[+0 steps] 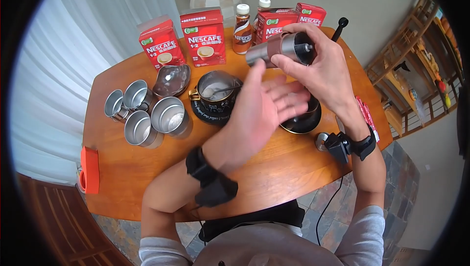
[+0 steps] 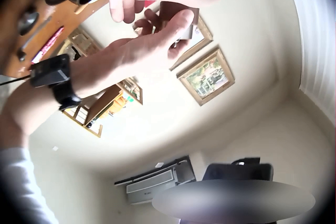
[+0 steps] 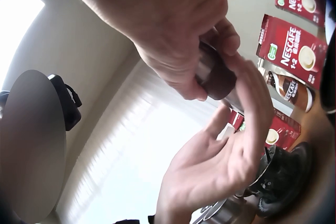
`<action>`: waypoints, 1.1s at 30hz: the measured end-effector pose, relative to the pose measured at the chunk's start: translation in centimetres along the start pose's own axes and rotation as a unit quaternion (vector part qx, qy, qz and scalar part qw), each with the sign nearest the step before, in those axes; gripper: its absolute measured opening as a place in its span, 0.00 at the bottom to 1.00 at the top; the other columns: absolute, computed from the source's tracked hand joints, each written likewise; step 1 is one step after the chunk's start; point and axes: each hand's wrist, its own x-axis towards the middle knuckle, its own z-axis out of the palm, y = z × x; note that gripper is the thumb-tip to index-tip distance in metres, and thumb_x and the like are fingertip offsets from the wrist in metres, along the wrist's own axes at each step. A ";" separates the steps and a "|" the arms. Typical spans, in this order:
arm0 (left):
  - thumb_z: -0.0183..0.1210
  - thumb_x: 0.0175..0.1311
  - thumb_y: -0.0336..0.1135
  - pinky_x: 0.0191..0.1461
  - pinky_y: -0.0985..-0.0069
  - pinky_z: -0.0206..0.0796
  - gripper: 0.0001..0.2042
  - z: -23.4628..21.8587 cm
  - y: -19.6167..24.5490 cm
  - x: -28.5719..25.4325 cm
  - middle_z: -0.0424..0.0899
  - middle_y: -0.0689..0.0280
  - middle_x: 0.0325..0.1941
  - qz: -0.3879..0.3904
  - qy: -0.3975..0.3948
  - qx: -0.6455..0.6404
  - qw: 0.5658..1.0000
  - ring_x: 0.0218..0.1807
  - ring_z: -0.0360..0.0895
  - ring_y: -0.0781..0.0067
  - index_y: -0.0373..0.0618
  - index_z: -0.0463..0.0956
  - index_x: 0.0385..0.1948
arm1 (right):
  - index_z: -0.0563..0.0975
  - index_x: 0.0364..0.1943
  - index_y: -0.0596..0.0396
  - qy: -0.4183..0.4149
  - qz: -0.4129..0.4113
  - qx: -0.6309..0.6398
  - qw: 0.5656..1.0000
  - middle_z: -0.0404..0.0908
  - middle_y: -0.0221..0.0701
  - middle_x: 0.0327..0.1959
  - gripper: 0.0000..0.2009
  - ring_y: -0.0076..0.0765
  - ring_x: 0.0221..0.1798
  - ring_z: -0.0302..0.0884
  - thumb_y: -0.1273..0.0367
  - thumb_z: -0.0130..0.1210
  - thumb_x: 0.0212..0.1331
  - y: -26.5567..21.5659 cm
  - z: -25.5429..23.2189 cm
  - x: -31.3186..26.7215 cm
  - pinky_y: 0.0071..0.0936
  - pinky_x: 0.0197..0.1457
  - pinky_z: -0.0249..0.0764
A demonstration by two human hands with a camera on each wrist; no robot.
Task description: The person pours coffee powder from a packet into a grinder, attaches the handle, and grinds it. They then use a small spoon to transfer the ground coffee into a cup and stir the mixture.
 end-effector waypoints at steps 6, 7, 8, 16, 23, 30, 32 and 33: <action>0.52 0.81 0.52 0.39 0.72 0.74 0.20 -2.5 -3.8 -3.6 0.83 0.65 0.30 -0.153 -0.145 0.221 0.952 0.31 0.81 0.72 0.44 0.76 0.35 | 0.82 0.51 0.58 -0.081 0.044 -0.068 0.993 0.90 0.42 0.39 0.23 0.45 0.44 0.90 0.61 0.71 0.53 0.6 0.8 1.7 0.38 0.53 0.82; 0.53 0.81 0.51 0.36 0.75 0.73 0.20 -2.9 -4.2 -3.7 0.82 0.67 0.28 -0.187 -0.163 0.273 0.929 0.29 0.79 0.75 0.44 0.77 0.32 | 0.82 0.51 0.59 -0.104 0.053 -0.075 0.990 0.90 0.42 0.39 0.23 0.45 0.44 0.90 0.61 0.71 0.53 0.4 1.0 1.9 0.38 0.53 0.82; 0.54 0.81 0.51 0.35 0.76 0.71 0.20 -3.4 -4.6 -3.7 0.81 0.68 0.27 -0.191 -0.169 0.327 0.910 0.28 0.78 0.77 0.44 0.76 0.31 | 0.82 0.51 0.59 -0.127 0.062 -0.081 0.987 0.90 0.43 0.39 0.23 0.45 0.44 0.89 0.61 0.71 0.53 0.2 1.3 2.0 0.39 0.53 0.82; 0.57 0.79 0.48 0.25 0.78 0.70 0.21 -6.3 -6.1 -2.1 0.77 0.70 0.23 -0.156 -0.156 0.540 0.812 0.23 0.76 0.82 0.39 0.76 0.28 | 0.81 0.50 0.62 -0.183 0.073 -0.146 0.969 0.90 0.46 0.40 0.23 0.52 0.47 0.88 0.62 0.70 0.53 1.2 3.6 3.0 0.42 0.53 0.81; 0.57 0.79 0.47 0.22 0.78 0.69 0.21 -6.6 -6.4 -2.0 0.77 0.69 0.22 -0.131 -0.157 0.533 0.821 0.20 0.77 0.80 0.39 0.76 0.27 | 0.80 0.56 0.62 -0.233 0.071 -0.220 0.944 0.88 0.50 0.45 0.28 0.56 0.52 0.87 0.59 0.70 0.54 3.0 4.5 3.1 0.45 0.57 0.80; 0.58 0.78 0.47 0.22 0.78 0.69 0.21 -6.4 -6.2 -2.0 0.77 0.68 0.24 -0.133 -0.159 0.530 0.822 0.21 0.77 0.80 0.38 0.76 0.29 | 0.77 0.62 0.58 -0.297 0.063 -0.202 0.931 0.86 0.47 0.54 0.31 0.55 0.60 0.83 0.55 0.70 0.58 3.0 3.8 3.4 0.45 0.65 0.75; 0.57 0.78 0.47 0.23 0.78 0.69 0.20 -6.4 -6.1 -2.1 0.77 0.68 0.24 -0.132 -0.160 0.532 0.821 0.22 0.77 0.80 0.38 0.76 0.29 | 0.76 0.63 0.57 -0.303 0.063 -0.215 0.926 0.86 0.46 0.55 0.31 0.54 0.61 0.82 0.55 0.69 0.59 2.8 3.8 3.3 0.45 0.65 0.75; 0.57 0.78 0.47 0.23 0.78 0.70 0.20 -6.5 -6.2 -2.1 0.77 0.68 0.24 -0.131 -0.160 0.530 0.822 0.22 0.77 0.80 0.38 0.76 0.29 | 0.76 0.64 0.57 -0.306 0.064 -0.221 0.924 0.85 0.45 0.56 0.31 0.54 0.62 0.82 0.55 0.69 0.59 2.8 3.9 3.3 0.44 0.65 0.74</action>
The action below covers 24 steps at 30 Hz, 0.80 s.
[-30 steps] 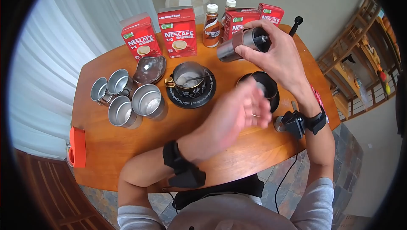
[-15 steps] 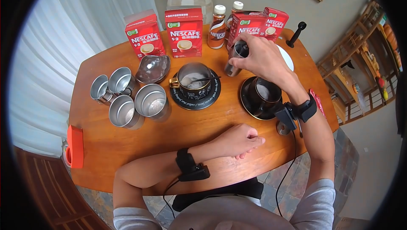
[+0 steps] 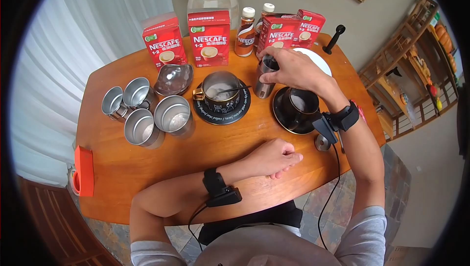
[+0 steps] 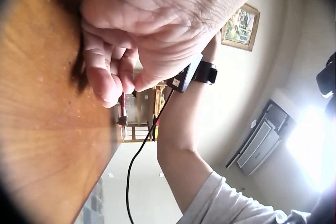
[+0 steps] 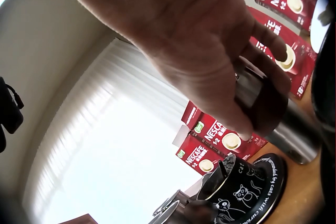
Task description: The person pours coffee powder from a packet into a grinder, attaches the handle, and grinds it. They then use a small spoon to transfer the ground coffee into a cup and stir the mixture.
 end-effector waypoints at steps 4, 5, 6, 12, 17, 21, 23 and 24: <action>0.57 0.78 0.47 0.23 0.79 0.70 0.20 0.0 -0.3 0.1 0.77 0.69 0.25 0.009 -0.001 -0.003 1.000 0.22 0.77 0.80 0.38 0.77 0.30 | 0.75 0.65 0.56 0.011 -0.001 -0.012 1.000 0.84 0.46 0.58 0.31 0.53 0.63 0.81 0.55 0.68 0.61 -0.1 0.2 -0.3 0.46 0.66 0.74; 0.57 0.78 0.47 0.23 0.79 0.70 0.20 0.0 -0.3 0.1 0.77 0.69 0.25 0.011 -0.001 -0.002 1.000 0.22 0.77 0.80 0.38 0.77 0.30 | 0.75 0.65 0.56 0.014 0.001 -0.012 1.000 0.84 0.46 0.59 0.31 0.53 0.63 0.81 0.54 0.67 0.61 -0.1 0.2 -0.4 0.46 0.66 0.74; 0.57 0.78 0.47 0.23 0.79 0.70 0.20 0.0 -0.3 0.1 0.77 0.69 0.25 0.010 -0.002 0.000 1.000 0.22 0.77 0.80 0.38 0.77 0.30 | 0.75 0.65 0.56 0.017 0.003 -0.012 1.000 0.84 0.46 0.59 0.31 0.52 0.63 0.81 0.54 0.67 0.61 -0.1 0.2 -0.5 0.46 0.66 0.74; 0.57 0.79 0.46 0.23 0.80 0.70 0.19 -0.1 0.0 -0.1 0.77 0.69 0.26 0.001 0.002 -0.007 1.000 0.22 0.77 0.81 0.39 0.76 0.31 | 0.76 0.66 0.54 0.181 0.035 0.040 0.982 0.87 0.42 0.53 0.30 0.50 0.52 0.87 0.53 0.67 0.63 0.8 -1.6 -4.0 0.43 0.57 0.79; 0.58 0.78 0.48 0.23 0.81 0.70 0.19 -0.3 -0.2 0.0 0.78 0.69 0.26 -0.009 -0.008 -0.019 1.000 0.23 0.79 0.80 0.40 0.77 0.31 | 0.83 0.54 0.58 0.344 0.082 0.190 0.916 0.88 0.31 0.36 0.20 0.27 0.33 0.83 0.56 0.63 0.69 5.0 -1.7 -11.1 0.27 0.38 0.77; 0.58 0.78 0.49 0.20 0.81 0.67 0.22 -0.2 0.1 0.0 0.78 0.69 0.21 -0.034 0.006 0.000 0.999 0.18 0.77 0.81 0.42 0.75 0.26 | 0.83 0.46 0.59 0.449 0.207 0.343 0.799 0.83 0.25 0.29 0.18 0.16 0.26 0.73 0.55 0.60 0.75 9.9 1.5 -18.6 0.18 0.29 0.65; 0.59 0.77 0.50 0.20 0.81 0.66 0.22 -0.3 0.3 -0.2 0.77 0.71 0.20 -0.042 0.008 0.025 0.999 0.18 0.75 0.82 0.43 0.75 0.24 | 0.83 0.41 0.58 0.522 0.226 0.379 0.730 0.80 0.22 0.26 0.17 0.13 0.23 0.68 0.56 0.58 0.77 11.0 3.7 -21.3 0.16 0.26 0.60; 0.59 0.76 0.50 0.20 0.81 0.66 0.22 -0.3 0.5 -0.2 0.76 0.71 0.20 -0.046 0.010 0.038 0.998 0.18 0.74 0.83 0.43 0.74 0.24 | 0.83 0.39 0.57 0.555 0.233 0.392 0.696 0.79 0.22 0.25 0.17 0.12 0.23 0.66 0.56 0.57 0.77 11.3 4.7 -22.3 0.16 0.25 0.59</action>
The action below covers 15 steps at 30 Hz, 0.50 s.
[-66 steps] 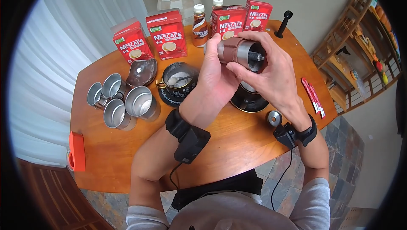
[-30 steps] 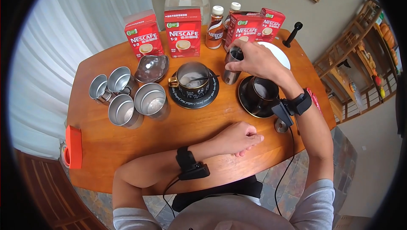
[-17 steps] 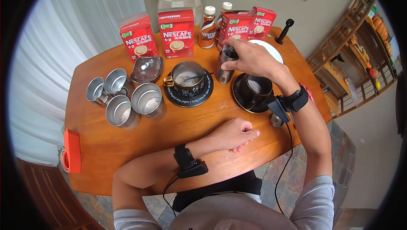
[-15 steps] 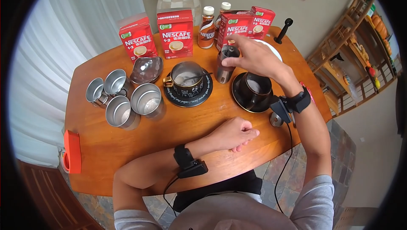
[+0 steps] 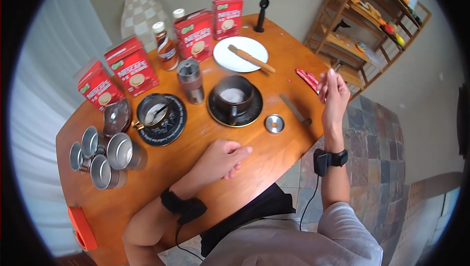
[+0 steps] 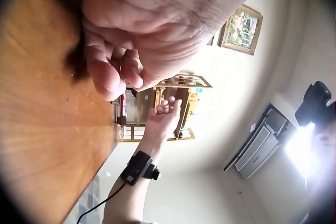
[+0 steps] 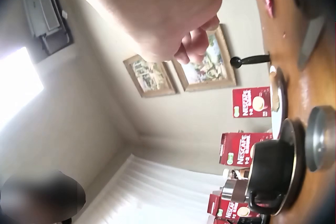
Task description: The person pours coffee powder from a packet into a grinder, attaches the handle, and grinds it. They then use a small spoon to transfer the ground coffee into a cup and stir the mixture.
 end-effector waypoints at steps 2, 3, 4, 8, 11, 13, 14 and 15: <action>0.59 0.76 0.50 0.19 0.81 0.64 0.22 -0.1 0.4 -0.1 0.76 0.72 0.20 -0.010 0.004 0.014 1.000 0.18 0.74 0.84 0.44 0.74 0.24 | 0.82 0.35 0.55 0.060 0.001 0.029 0.998 0.74 0.18 0.23 0.16 0.10 0.22 0.61 0.58 0.55 0.79 1.3 -1.4 -1.1 0.14 0.26 0.55; 0.59 0.76 0.50 0.19 0.82 0.63 0.21 0.0 0.4 -0.1 0.76 0.73 0.20 -0.017 0.008 0.019 1.000 0.18 0.74 0.85 0.44 0.74 0.24 | 0.82 0.35 0.55 0.058 -0.006 0.009 0.998 0.73 0.18 0.24 0.16 0.09 0.23 0.60 0.59 0.55 0.79 1.9 -1.8 -1.7 0.15 0.26 0.54; 0.59 0.76 0.50 0.19 0.82 0.63 0.21 0.1 0.4 -0.1 0.76 0.73 0.20 -0.019 0.011 0.017 1.000 0.18 0.73 0.85 0.45 0.74 0.24 | 0.82 0.35 0.55 0.054 -0.013 -0.009 0.998 0.73 0.17 0.24 0.16 0.09 0.24 0.60 0.59 0.55 0.79 2.4 -2.0 -2.3 0.15 0.27 0.54; 0.60 0.75 0.49 0.19 0.82 0.62 0.20 0.2 0.3 -0.2 0.76 0.74 0.20 -0.019 0.026 0.009 0.999 0.17 0.72 0.86 0.46 0.74 0.24 | 0.83 0.39 0.57 -0.109 -0.032 -0.121 0.986 0.74 0.18 0.22 0.12 0.15 0.28 0.70 0.61 0.61 0.73 2.6 -1.1 -5.8 0.21 0.33 0.67; 0.60 0.75 0.49 0.18 0.83 0.61 0.20 0.4 0.6 -0.2 0.76 0.74 0.20 -0.022 0.030 0.002 0.999 0.17 0.72 0.86 0.47 0.74 0.24 | 0.82 0.55 0.53 -0.249 -0.044 -0.357 0.899 0.83 0.36 0.27 0.25 0.39 0.30 0.84 0.52 0.72 0.60 -1.1 0.0 -8.1 0.36 0.36 0.77; 0.60 0.75 0.49 0.18 0.83 0.60 0.20 0.3 0.6 -0.3 0.76 0.74 0.21 -0.022 0.030 -0.001 0.999 0.17 0.72 0.86 0.47 0.74 0.24 | 0.79 0.58 0.53 -0.302 -0.053 -0.383 0.871 0.84 0.37 0.29 0.30 0.44 0.32 0.85 0.51 0.73 0.57 -1.6 0.6 -9.1 0.38 0.36 0.78; 0.60 0.75 0.49 0.18 0.84 0.60 0.20 0.3 0.5 -0.3 0.76 0.74 0.21 -0.020 0.028 -0.003 0.999 0.17 0.72 0.86 0.47 0.74 0.25 | 0.78 0.61 0.51 -0.299 -0.075 -0.388 0.869 0.85 0.37 0.30 0.31 0.45 0.33 0.85 0.51 0.73 0.57 -1.1 0.8 -9.5 0.40 0.37 0.78; 0.60 0.75 0.49 0.18 0.84 0.60 0.20 0.3 0.5 -0.2 0.76 0.74 0.21 -0.018 0.025 -0.004 1.000 0.17 0.72 0.87 0.47 0.74 0.25 | 0.78 0.60 0.52 -0.285 -0.082 -0.390 0.872 0.85 0.37 0.31 0.30 0.45 0.33 0.86 0.52 0.73 0.57 -0.6 1.1 -9.6 0.40 0.37 0.78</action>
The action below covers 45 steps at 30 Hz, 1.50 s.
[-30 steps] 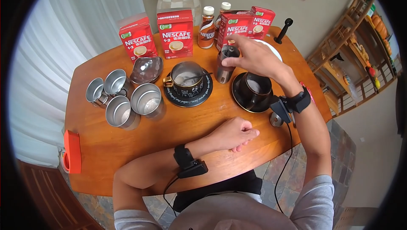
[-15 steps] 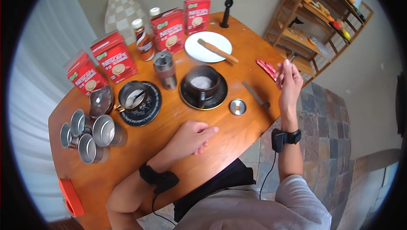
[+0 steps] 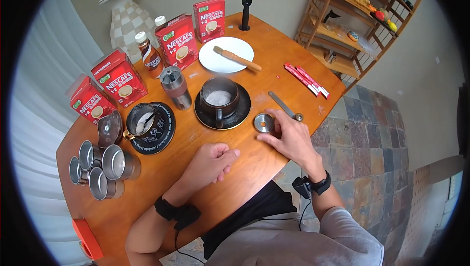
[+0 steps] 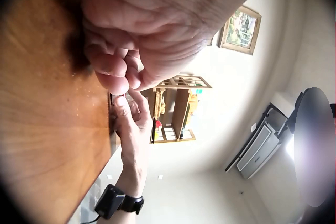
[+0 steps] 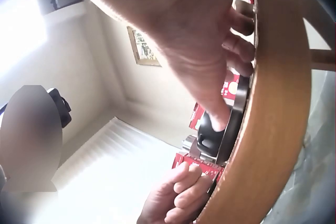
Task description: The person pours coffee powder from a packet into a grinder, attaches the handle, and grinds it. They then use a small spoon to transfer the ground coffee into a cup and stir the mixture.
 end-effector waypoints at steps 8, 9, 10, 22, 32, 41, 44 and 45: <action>0.60 0.76 0.49 0.19 0.83 0.60 0.19 0.0 -0.2 0.0 0.76 0.74 0.21 0.024 -0.007 -0.008 1.000 0.18 0.72 0.87 0.45 0.74 0.25 | 0.83 0.48 0.53 0.073 0.003 -0.029 0.997 0.87 0.36 0.31 0.17 0.41 0.32 0.86 0.59 0.71 0.62 0.3 0.6 -0.1 0.36 0.35 0.79; 0.60 0.76 0.49 0.19 0.83 0.60 0.20 0.0 -0.3 0.0 0.76 0.74 0.21 0.026 -0.009 -0.008 1.000 0.18 0.72 0.87 0.45 0.74 0.26 | 0.84 0.46 0.54 0.137 -0.011 0.001 0.991 0.86 0.36 0.31 0.15 0.39 0.30 0.86 0.61 0.71 0.62 0.8 0.9 -0.1 0.34 0.34 0.79; 0.60 0.76 0.49 0.19 0.83 0.60 0.20 -0.1 -0.3 0.0 0.76 0.74 0.21 0.026 -0.008 -0.008 1.000 0.18 0.72 0.87 0.45 0.74 0.26 | 0.85 0.44 0.54 0.199 -0.025 0.032 0.979 0.86 0.36 0.30 0.13 0.36 0.28 0.85 0.63 0.72 0.62 1.5 1.2 -0.2 0.33 0.33 0.79; 0.59 0.76 0.49 0.19 0.82 0.60 0.20 0.1 -0.3 0.0 0.75 0.74 0.21 0.027 -0.010 -0.001 1.000 0.18 0.71 0.87 0.46 0.73 0.24 | 0.84 0.41 0.56 0.270 0.065 -0.013 0.960 0.81 0.34 0.32 0.11 0.36 0.31 0.83 0.62 0.68 0.66 5.0 1.3 0.5 0.34 0.36 0.75; 0.59 0.77 0.48 0.19 0.81 0.62 0.22 0.3 -0.5 0.1 0.75 0.72 0.20 0.045 -0.010 -0.016 0.999 0.17 0.71 0.84 0.44 0.72 0.23 | 0.83 0.38 0.56 0.212 0.093 -0.062 0.971 0.79 0.36 0.31 0.15 0.47 0.32 0.79 0.57 0.62 0.72 4.9 1.2 0.5 0.40 0.37 0.72; 0.56 0.79 0.46 0.20 0.82 0.61 0.18 0.1 -0.6 0.1 0.76 0.72 0.23 0.064 -0.001 -0.052 0.997 0.17 0.71 0.85 0.44 0.75 0.29 | 0.83 0.37 0.56 0.209 0.101 -0.109 0.966 0.83 0.37 0.35 0.19 0.47 0.37 0.85 0.53 0.62 0.71 3.6 1.5 0.9 0.41 0.40 0.75; 0.55 0.80 0.42 0.22 0.84 0.61 0.12 0.0 0.3 -0.4 0.77 0.72 0.27 0.131 0.079 -0.083 0.985 0.20 0.71 0.86 0.44 0.75 0.38 | 0.83 0.37 0.57 0.219 0.105 -0.090 0.966 0.84 0.36 0.35 0.19 0.46 0.36 0.85 0.52 0.63 0.70 4.0 1.6 0.9 0.40 0.40 0.75; 0.54 0.81 0.40 0.23 0.85 0.62 0.10 0.1 0.9 -0.8 0.77 0.72 0.28 0.157 0.115 -0.084 0.977 0.22 0.72 0.87 0.43 0.75 0.42 | 0.83 0.36 0.57 0.216 0.113 -0.083 0.966 0.84 0.36 0.35 0.19 0.47 0.37 0.85 0.52 0.62 0.70 4.0 1.6 1.0 0.40 0.40 0.75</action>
